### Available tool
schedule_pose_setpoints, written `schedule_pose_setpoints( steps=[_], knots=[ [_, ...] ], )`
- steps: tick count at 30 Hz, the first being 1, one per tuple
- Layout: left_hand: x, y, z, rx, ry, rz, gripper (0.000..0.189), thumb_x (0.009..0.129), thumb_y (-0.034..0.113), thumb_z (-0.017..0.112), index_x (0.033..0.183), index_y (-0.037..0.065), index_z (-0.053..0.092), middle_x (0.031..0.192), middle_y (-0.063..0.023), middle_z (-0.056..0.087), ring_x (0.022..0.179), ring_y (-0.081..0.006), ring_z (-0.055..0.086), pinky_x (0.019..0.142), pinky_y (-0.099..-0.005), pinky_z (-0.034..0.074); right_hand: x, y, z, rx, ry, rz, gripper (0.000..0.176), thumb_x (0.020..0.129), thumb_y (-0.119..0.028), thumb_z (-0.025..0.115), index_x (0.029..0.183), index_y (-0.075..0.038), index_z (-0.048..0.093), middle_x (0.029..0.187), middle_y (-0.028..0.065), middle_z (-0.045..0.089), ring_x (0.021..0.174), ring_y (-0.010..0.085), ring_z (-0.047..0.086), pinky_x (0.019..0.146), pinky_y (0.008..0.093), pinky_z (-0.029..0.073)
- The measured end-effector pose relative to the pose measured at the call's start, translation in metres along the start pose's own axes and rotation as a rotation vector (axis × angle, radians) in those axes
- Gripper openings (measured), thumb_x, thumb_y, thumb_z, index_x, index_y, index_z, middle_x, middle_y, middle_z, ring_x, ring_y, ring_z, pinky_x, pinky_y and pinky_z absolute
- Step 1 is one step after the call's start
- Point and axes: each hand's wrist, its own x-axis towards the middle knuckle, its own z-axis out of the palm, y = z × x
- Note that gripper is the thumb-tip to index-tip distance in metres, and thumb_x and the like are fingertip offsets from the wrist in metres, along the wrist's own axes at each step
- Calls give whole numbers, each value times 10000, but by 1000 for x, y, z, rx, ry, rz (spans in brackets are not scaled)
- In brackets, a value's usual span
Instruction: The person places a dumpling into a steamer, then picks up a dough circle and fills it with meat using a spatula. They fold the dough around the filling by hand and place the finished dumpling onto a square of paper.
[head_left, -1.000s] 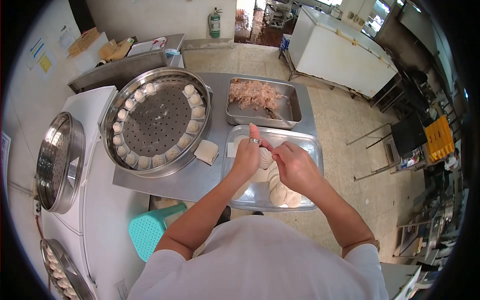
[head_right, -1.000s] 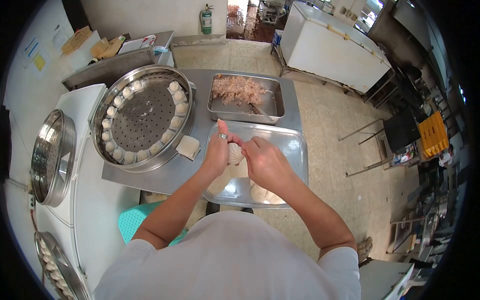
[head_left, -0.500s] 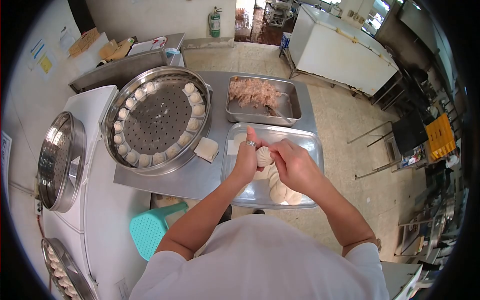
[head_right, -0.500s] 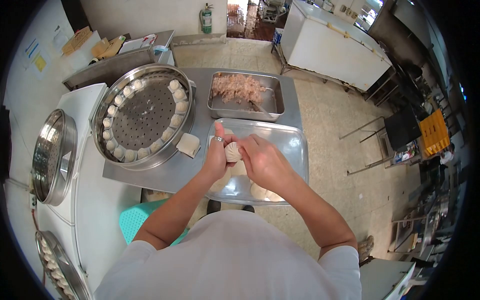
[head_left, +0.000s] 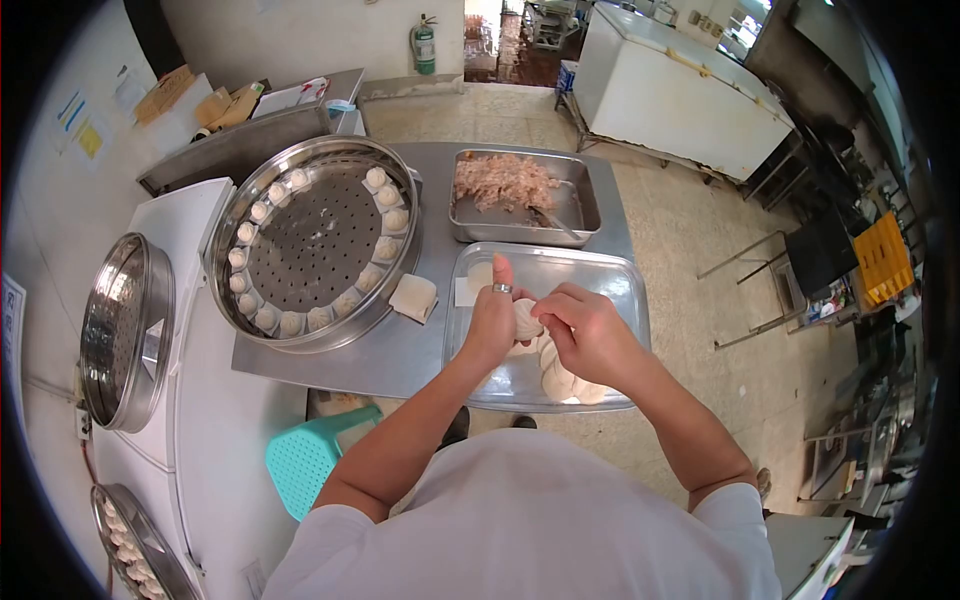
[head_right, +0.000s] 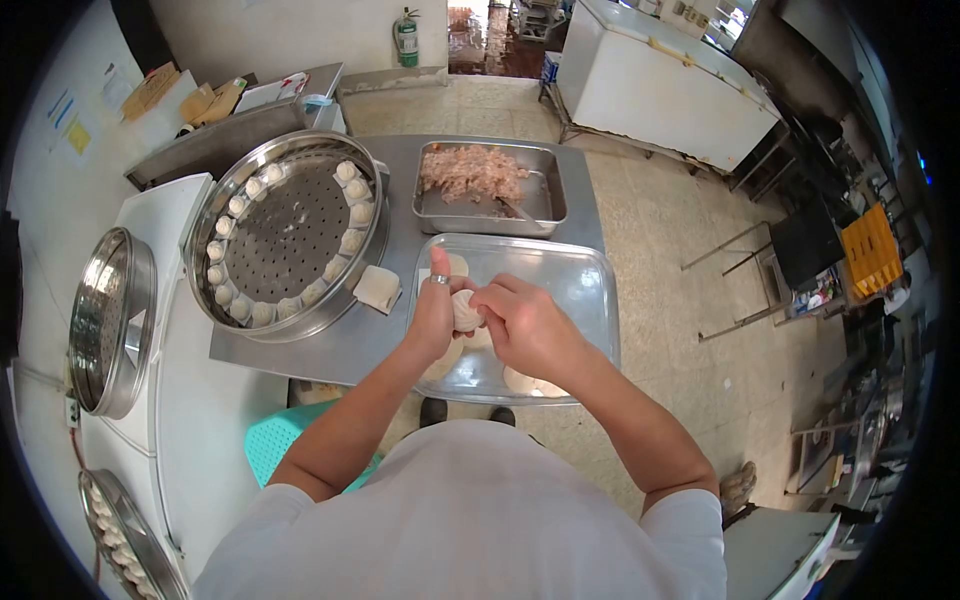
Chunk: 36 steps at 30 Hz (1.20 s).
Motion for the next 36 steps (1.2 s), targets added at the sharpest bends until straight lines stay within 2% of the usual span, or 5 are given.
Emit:
schedule_pose_setpoints(
  steps=[6, 12, 21, 27, 36],
  knots=[
    [-12, -3, 3, 9, -37, 44, 932, 931, 865, 196, 810, 57, 644, 646, -76, 646, 467, -156, 590, 384, -263, 386, -2, 6, -3, -27, -30, 14, 136, 791, 47, 738, 907, -4, 689, 817, 113, 683, 670, 228, 687, 611, 319, 561],
    [-16, -4, 4, -308, -169, -98, 812, 982, 798, 246, 867, 77, 602, 668, -94, 629, 465, -189, 602, 364, -296, 400, 2, -1, -9, 31, 22, 65, 89, 816, 34, 742, 893, -3, 717, 788, 108, 690, 653, 224, 694, 592, 319, 554],
    [-18, -16, 6, -36, 6, 133, 821, 1026, 741, 229, 836, 32, 596, 640, -63, 607, 468, -132, 573, 382, -264, 401, -3, 1, -2, 94, 15, 139, 76, 823, 23, 751, 898, 20, 736, 770, 124, 714, 655, 212, 698, 587, 313, 546],
    [-15, -22, 8, -122, -30, 94, 787, 1033, 730, 225, 883, 43, 577, 666, -78, 624, 460, -145, 568, 379, -272, 392, -5, 10, 0, 179, 5, 196, 106, 824, 54, 738, 924, 21, 742, 824, 118, 728, 704, 185, 708, 601, 312, 541],
    [-16, -13, 9, -369, -100, -15, 804, 983, 805, 238, 865, 74, 551, 689, -117, 633, 469, -160, 540, 380, -286, 364, -5, 4, -7, 81, -22, 26, 165, 826, 28, 720, 987, 13, 748, 860, 140, 686, 734, 322, 685, 632, 396, 563]
  ],
)
